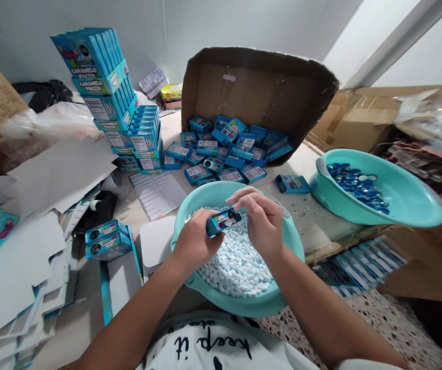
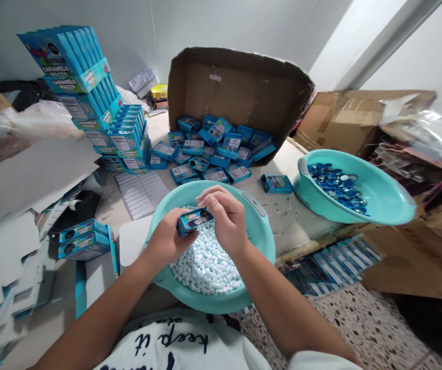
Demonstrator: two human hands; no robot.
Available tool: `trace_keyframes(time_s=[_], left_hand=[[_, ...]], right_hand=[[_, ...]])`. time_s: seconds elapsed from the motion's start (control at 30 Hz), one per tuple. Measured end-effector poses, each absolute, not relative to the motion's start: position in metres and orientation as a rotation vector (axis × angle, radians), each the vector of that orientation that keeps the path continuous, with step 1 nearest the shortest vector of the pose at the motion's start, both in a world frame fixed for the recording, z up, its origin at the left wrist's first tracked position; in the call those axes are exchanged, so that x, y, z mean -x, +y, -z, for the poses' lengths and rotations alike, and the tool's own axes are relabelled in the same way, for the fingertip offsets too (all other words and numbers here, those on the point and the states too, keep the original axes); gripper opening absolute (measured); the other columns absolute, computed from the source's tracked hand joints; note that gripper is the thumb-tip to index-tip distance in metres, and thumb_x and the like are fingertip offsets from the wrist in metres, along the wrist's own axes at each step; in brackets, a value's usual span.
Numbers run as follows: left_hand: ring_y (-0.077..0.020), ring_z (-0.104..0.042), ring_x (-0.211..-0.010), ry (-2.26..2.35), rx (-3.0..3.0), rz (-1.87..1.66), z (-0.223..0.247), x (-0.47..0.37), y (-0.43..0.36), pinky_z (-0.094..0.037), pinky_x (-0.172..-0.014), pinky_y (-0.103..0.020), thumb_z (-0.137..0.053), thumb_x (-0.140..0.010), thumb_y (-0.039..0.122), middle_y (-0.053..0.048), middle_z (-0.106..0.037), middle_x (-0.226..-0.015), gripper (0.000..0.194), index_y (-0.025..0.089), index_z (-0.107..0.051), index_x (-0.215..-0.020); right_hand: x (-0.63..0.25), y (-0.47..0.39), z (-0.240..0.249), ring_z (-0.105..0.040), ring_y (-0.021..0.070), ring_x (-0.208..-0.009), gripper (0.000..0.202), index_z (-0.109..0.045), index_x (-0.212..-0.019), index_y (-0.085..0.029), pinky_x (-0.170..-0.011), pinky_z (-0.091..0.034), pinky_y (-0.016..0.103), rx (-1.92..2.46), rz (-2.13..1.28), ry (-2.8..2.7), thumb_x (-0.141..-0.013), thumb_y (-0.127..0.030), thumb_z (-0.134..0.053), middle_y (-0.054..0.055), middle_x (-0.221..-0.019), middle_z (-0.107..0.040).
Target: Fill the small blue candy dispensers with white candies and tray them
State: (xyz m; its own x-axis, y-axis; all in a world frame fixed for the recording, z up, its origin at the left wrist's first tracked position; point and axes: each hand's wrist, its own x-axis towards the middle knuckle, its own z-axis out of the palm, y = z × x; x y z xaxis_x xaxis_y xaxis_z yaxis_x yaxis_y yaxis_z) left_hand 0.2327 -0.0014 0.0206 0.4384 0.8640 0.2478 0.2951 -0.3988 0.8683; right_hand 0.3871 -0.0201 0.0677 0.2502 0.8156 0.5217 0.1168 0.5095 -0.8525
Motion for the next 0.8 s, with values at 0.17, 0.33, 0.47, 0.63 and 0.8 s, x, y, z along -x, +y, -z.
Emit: trace_keyframes(time_s=[0.17,0.33,0.47,0.63,0.8], left_hand=[[-0.0244,-0.065,-0.108,1.01,-1.899,-0.96,-0.018,-0.232,-0.002,-0.051,-0.098,-0.038,-0.068,-0.078,0.012,-0.006,-0.067,-0.112,0.035,0.02,-0.063,-0.112],[-0.0216,-0.064,-0.104,1.055,-1.837,-1.015,-0.019,-0.231,-0.002,-0.051,-0.093,-0.034,-0.068,-0.081,0.014,-0.005,-0.067,-0.107,0.031,0.021,-0.064,-0.111],[-0.0199,-0.063,-0.1,1.066,-1.793,-1.106,-0.018,-0.231,-0.003,-0.05,-0.09,-0.031,-0.069,-0.082,0.015,-0.004,-0.066,-0.104,0.028,0.02,-0.064,-0.11],[-0.0202,-0.063,-0.098,1.086,-1.797,-1.105,-0.015,-0.232,-0.002,-0.049,-0.089,-0.031,-0.07,-0.08,0.012,-0.004,-0.066,-0.102,0.03,0.02,-0.065,-0.108],[-0.0207,-0.063,-0.098,1.101,-1.807,-1.071,-0.018,-0.232,-0.001,-0.048,-0.088,-0.031,-0.069,-0.079,0.01,-0.004,-0.066,-0.101,0.029,0.021,-0.065,-0.105]], right_hand=[[-0.391,-0.016,-0.069,-0.062,0.0206,-0.08,0.028,-0.072,-0.071,-0.026,-0.076,-0.048,0.036,1.085,-0.465,-1.301,-0.094,-0.04,-0.066,0.002,-0.081,-0.067],[-0.404,-0.011,-0.069,-0.063,0.0204,-0.078,0.015,-0.073,-0.077,-0.026,-0.073,-0.049,0.035,1.161,-0.452,-1.661,-0.088,-0.037,-0.075,0.003,-0.083,-0.067],[-0.413,-0.009,-0.067,-0.066,0.0211,-0.081,0.01,-0.073,-0.083,-0.027,-0.075,-0.053,0.036,1.122,-0.361,-1.809,-0.089,-0.035,-0.075,0.004,-0.088,-0.068],[-0.415,-0.01,-0.067,-0.067,0.0195,-0.08,0.011,-0.071,-0.085,-0.023,-0.074,-0.055,0.034,1.117,-0.272,-1.877,-0.093,-0.03,-0.071,0.004,-0.086,-0.069],[-0.414,-0.012,-0.069,-0.067,0.0209,-0.079,0.015,-0.071,-0.087,-0.023,-0.074,-0.056,0.036,1.121,-0.24,-1.972,-0.097,-0.031,-0.065,0.006,-0.085,-0.072]])
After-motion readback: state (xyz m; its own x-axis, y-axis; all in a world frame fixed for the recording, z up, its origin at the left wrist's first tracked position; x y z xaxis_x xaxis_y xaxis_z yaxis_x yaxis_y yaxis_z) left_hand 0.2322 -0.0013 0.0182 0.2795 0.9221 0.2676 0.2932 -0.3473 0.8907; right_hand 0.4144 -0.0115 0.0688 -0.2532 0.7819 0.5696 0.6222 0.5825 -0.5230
